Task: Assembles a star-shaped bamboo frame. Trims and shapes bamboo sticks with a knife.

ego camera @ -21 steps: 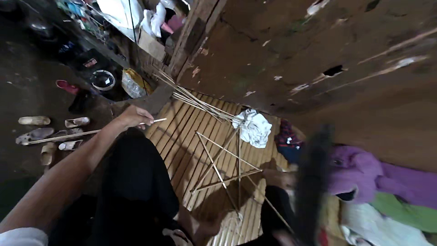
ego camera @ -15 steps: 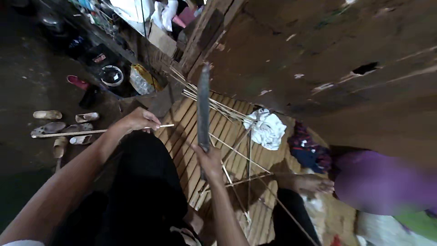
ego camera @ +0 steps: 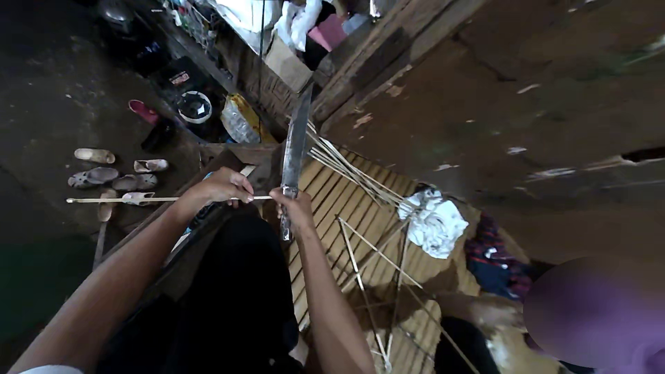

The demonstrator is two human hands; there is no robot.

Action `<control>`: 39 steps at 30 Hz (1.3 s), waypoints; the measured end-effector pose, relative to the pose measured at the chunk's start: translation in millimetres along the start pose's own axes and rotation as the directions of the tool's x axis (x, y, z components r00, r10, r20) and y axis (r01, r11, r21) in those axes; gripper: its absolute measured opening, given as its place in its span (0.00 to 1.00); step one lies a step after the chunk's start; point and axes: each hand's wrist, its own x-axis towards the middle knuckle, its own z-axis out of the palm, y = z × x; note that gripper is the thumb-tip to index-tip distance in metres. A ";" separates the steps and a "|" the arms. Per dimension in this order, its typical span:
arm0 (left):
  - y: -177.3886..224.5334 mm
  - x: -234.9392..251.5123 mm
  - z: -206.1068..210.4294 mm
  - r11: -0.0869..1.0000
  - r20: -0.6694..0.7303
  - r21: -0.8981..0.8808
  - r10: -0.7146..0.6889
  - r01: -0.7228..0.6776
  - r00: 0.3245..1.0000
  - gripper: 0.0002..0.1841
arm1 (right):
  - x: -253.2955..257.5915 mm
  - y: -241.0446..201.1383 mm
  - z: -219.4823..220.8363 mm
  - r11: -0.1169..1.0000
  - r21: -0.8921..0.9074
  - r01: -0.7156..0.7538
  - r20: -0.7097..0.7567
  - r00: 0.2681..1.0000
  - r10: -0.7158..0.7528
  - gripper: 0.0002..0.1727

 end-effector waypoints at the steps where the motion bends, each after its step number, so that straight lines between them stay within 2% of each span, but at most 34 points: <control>1: -1.0 1.0 0.3 1.000 0.002 -0.003 0.005 -0.005 1.000 0.04 | 1.1 1.3 0.3 1.000 0.000 -0.017 0.000 1.000 0.017 0.03; 5: -1.8 2.1 2.2 1.000 0.005 0.002 0.012 -0.012 1.000 0.04 | 2.4 4.2 2.1 0.996 -0.021 -0.086 0.015 0.996 0.086 0.03; 11: 7.6 -10.1 0.0 0.997 0.016 -0.039 -0.069 0.070 0.997 0.08 | 3.0 -3.6 -1.9 0.998 -0.011 -0.068 0.047 0.997 0.068 0.02; 14: 17.9 -23.5 -0.3 0.994 -0.006 0.034 -0.099 0.099 0.995 0.09 | -0.1 -10.0 -3.8 0.998 0.022 -0.057 0.045 0.997 0.056 0.03; 18: 29.6 -42.1 12.4 0.982 -0.123 0.184 -0.021 0.044 0.992 0.07 | -12.6 -17.8 -4.9 0.998 0.036 -0.047 0.031 0.998 0.046 0.03; 22: 41.7 -60.5 27.4 0.960 -0.164 0.278 0.022 0.025 0.986 0.07 | -29.1 -24.9 -11.4 0.997 0.041 -0.058 0.016 0.998 0.057 0.04; 28: 58.1 -66.4 42.4 0.942 -0.233 0.317 -0.036 0.110 0.972 0.17 | -42.5 -32.3 -22.6 0.998 0.046 -0.047 0.013 0.999 0.046 0.02; 32: 74.3 -68.4 36.4 0.895 -0.122 0.440 -0.018 0.071 0.992 0.20 | -54.8 -42.5 -31.4 0.998 0.050 -0.026 0.048 0.999 0.024 0.04; 36: 95.7 -67.5 37.9 0.875 0.026 0.482 0.031 -0.040 0.999 0.12 | -70.1 -57.0 -33.8 0.998 0.045 0.043 0.083 0.995 -0.046 0.05; 39: 117.8 -70.2 43.7 0.838 0.009 0.539 0.092 -0.082 0.996 0.06 | -81.1 -69.5 -34.5 0.993 0.054 0.106 0.095 0.989 -0.111 0.05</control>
